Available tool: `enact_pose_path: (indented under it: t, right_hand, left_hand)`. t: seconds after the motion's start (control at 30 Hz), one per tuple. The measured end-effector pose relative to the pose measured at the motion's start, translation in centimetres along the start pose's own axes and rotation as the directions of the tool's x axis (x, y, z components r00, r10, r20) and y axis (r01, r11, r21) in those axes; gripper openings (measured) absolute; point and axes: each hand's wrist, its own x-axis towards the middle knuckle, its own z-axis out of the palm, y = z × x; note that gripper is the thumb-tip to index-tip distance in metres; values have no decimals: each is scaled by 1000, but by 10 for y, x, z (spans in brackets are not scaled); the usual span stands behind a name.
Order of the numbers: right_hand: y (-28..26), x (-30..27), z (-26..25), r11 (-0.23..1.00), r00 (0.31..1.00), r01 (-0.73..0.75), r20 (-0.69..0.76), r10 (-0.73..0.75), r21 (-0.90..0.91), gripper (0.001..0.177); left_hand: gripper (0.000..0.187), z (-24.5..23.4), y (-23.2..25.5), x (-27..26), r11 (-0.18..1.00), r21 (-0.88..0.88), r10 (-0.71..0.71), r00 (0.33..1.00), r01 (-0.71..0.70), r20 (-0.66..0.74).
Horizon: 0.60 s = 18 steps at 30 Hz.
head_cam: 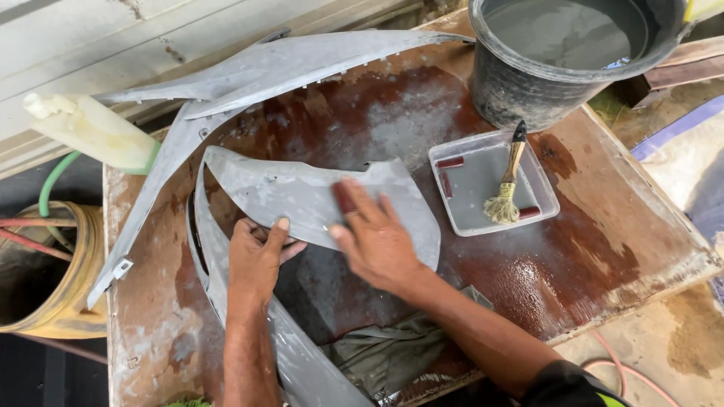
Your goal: The person sands a grey plastic car part with a sanding block, dipping the block into a container of water periodically. They then flip the part over to sand the other side and continue the process on a second car part.
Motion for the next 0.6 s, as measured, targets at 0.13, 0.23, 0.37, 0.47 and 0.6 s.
enact_pose_path:
  t: [0.13,0.23,0.37,0.47,0.6]
  right_hand:
    - [51,-24,-11,975,980,-197,-11,197,-105,50]
    - [56,-21,-12,956,957,-289,-31,287,-60,54]
    - [3,-2,-22,996,996,-86,19,85,35,54]
    - [-2,-5,-24,997,997,59,45,-62,51,52]
    - [26,-7,-33,981,980,-184,-67,188,56,43]
  left_hand:
    - [43,0,0,-1,1000,-20,-12,1000,12,10]
    - [44,2,0,0,1000,-22,15,1000,-14,25]
    - [47,4,4,-1,1000,-15,13,1000,-14,-9]
    - [47,1,-3,1,1000,-20,4,1000,-4,-10]
    - [47,-1,-5,4,1000,-14,-7,1000,7,4]
